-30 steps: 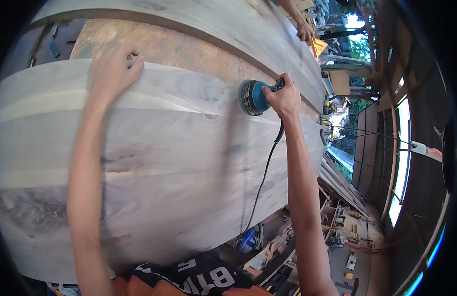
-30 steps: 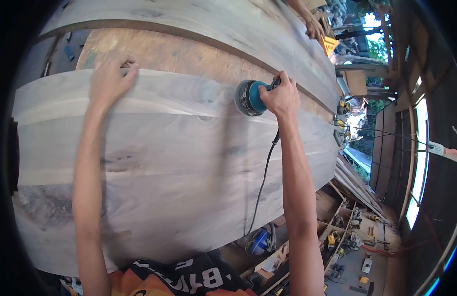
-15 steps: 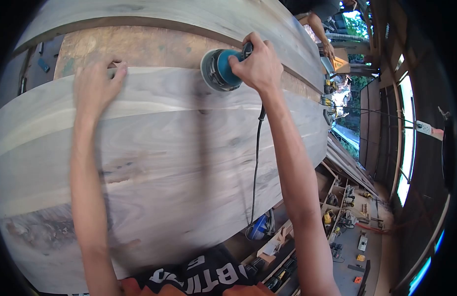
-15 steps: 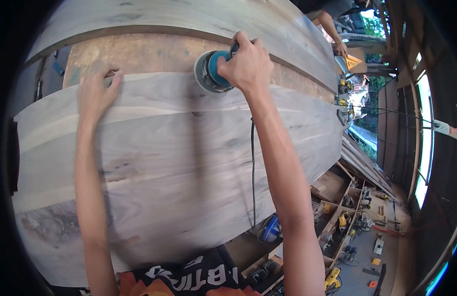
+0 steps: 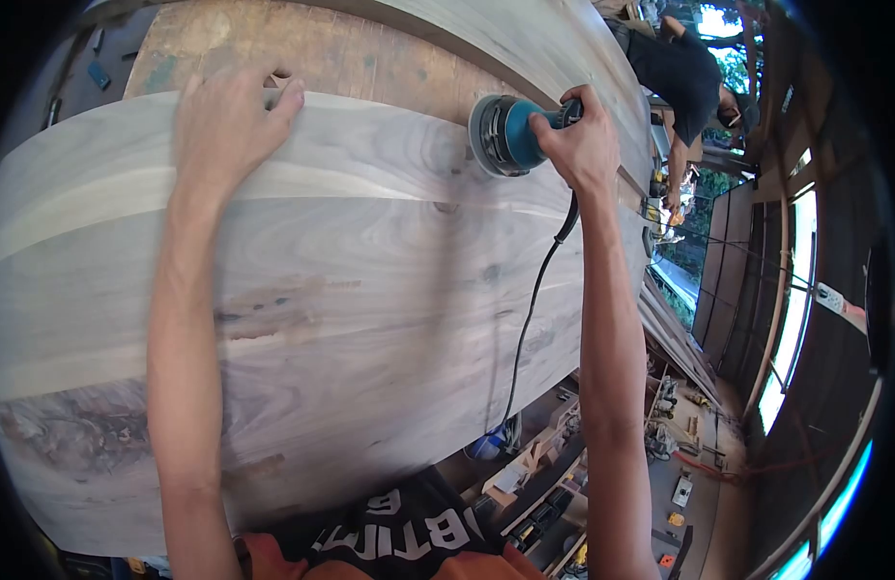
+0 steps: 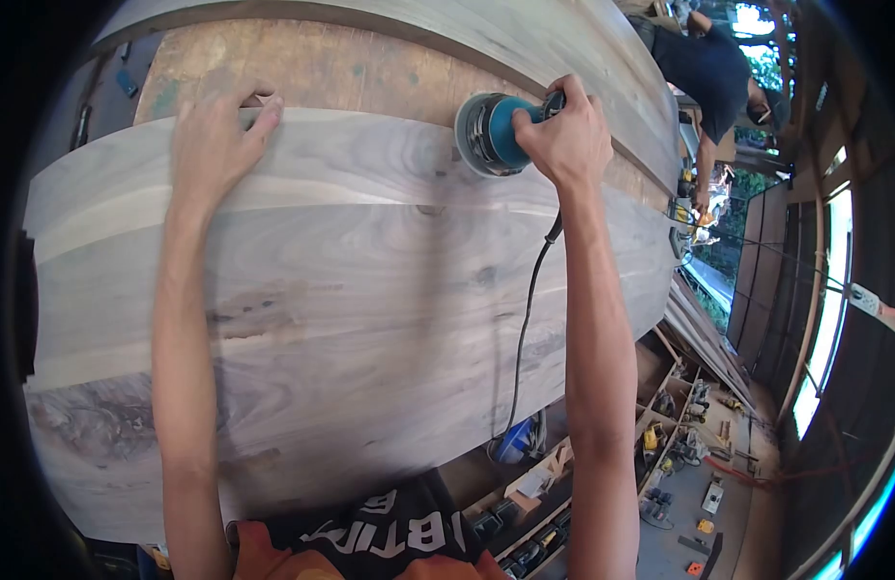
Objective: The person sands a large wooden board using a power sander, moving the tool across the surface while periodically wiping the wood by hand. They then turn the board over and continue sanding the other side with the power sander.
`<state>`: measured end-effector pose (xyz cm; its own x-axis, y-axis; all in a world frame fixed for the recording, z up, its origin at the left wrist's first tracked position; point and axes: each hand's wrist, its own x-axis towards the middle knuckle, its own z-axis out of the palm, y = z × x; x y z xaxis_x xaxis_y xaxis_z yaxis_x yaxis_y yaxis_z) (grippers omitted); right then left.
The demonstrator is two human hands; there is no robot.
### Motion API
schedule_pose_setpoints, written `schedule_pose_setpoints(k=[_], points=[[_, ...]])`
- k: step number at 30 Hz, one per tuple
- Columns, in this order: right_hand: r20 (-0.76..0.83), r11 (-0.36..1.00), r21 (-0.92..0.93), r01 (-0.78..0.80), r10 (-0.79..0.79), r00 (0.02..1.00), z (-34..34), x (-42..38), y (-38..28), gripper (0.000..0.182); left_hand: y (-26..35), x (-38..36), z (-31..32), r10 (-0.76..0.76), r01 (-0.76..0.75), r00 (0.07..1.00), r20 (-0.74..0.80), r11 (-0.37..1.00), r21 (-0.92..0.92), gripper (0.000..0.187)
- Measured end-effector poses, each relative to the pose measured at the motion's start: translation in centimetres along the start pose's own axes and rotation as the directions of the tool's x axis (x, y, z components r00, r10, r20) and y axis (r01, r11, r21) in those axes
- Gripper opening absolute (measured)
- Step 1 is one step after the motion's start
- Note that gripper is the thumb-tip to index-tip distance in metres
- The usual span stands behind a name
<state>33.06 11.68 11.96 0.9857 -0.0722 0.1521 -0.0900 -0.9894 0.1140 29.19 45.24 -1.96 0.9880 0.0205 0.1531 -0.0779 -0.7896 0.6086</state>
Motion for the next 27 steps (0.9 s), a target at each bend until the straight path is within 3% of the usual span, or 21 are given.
schedule_pose_setpoints(k=[9, 15, 24, 27], points=[[-0.010, 0.998, -0.016, 0.061, -0.061, 0.998, 0.1, 0.5, -1.5, 0.048, -0.4, -0.2, 0.4, 0.055, -0.063, 0.995, -0.088, 0.994, -0.092, 0.027], [-0.029, 0.995, -0.011, 0.099, -0.099, 0.995, -0.1, 0.4, -2.8, 0.048, 0.0, 0.1, 0.1, 0.006, -0.008, 1.000, -0.025, 0.997, -0.077, 0.029], [-0.057, 0.987, 0.010, 0.159, -0.158, 0.986, -0.2, 0.4, -3.9, 0.048, 0.3, 0.1, 0.3, 0.055, -0.061, 0.994, -0.095, 0.996, -0.059, 0.028], [-0.072, 0.984, 0.017, 0.180, -0.178, 0.981, -0.1, 0.7, -4.4, 0.048, 0.4, 0.1, -0.1, 0.021, -0.021, 1.000, -0.013, 0.999, -0.037, 0.029]])
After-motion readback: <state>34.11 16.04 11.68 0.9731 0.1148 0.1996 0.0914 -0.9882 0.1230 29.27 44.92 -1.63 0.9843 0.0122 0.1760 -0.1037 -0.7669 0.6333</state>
